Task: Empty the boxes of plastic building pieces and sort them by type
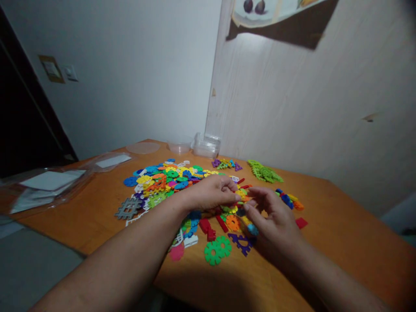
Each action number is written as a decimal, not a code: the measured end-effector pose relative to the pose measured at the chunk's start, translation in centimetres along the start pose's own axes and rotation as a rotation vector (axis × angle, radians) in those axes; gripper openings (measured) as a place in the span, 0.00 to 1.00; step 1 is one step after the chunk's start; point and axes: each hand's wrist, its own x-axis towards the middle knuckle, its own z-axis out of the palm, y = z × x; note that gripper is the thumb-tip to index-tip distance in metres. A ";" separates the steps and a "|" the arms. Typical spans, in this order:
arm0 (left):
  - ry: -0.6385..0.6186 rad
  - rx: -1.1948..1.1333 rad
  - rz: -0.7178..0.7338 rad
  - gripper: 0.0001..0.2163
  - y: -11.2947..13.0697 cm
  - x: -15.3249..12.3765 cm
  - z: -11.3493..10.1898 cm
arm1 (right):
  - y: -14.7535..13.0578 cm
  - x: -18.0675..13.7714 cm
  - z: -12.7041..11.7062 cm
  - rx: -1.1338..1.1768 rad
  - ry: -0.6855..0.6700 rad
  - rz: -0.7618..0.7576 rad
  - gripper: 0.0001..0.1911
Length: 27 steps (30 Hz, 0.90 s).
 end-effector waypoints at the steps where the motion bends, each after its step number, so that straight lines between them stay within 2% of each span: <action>1: 0.050 0.002 -0.003 0.10 0.1 0.0 -0.3 | -0.4 -0.1 0.1 -0.034 -0.016 -0.015 0.14; 3: 0.148 -0.006 -0.002 0.11 0.1 0.1 -0.8 | -1.3 -0.5 0.3 -0.088 -0.134 -0.088 0.07; 6: 0.226 -0.044 0.022 0.11 -0.3 0.5 -1.2 | -2.7 -1.0 1.1 -0.141 -0.348 -0.196 0.05; 11: 0.271 0.036 0.036 0.11 -0.3 0.5 -1.3 | -3.9 -1.6 3.0 -0.240 -0.469 -0.190 0.08; 17: 0.283 0.093 0.054 0.10 -0.2 0.5 -1.3 | -4.3 -1.5 4.4 -0.369 -0.482 -0.135 0.19; 24: 0.235 0.058 0.070 0.13 -1.1 0.9 -1.3 | -3.6 -1.0 4.8 -0.381 -0.377 -0.132 0.09; 27: 0.233 0.047 0.052 0.13 -1.2 0.9 -1.3 | -2.7 -0.3 4.0 -0.287 -0.296 -0.045 0.08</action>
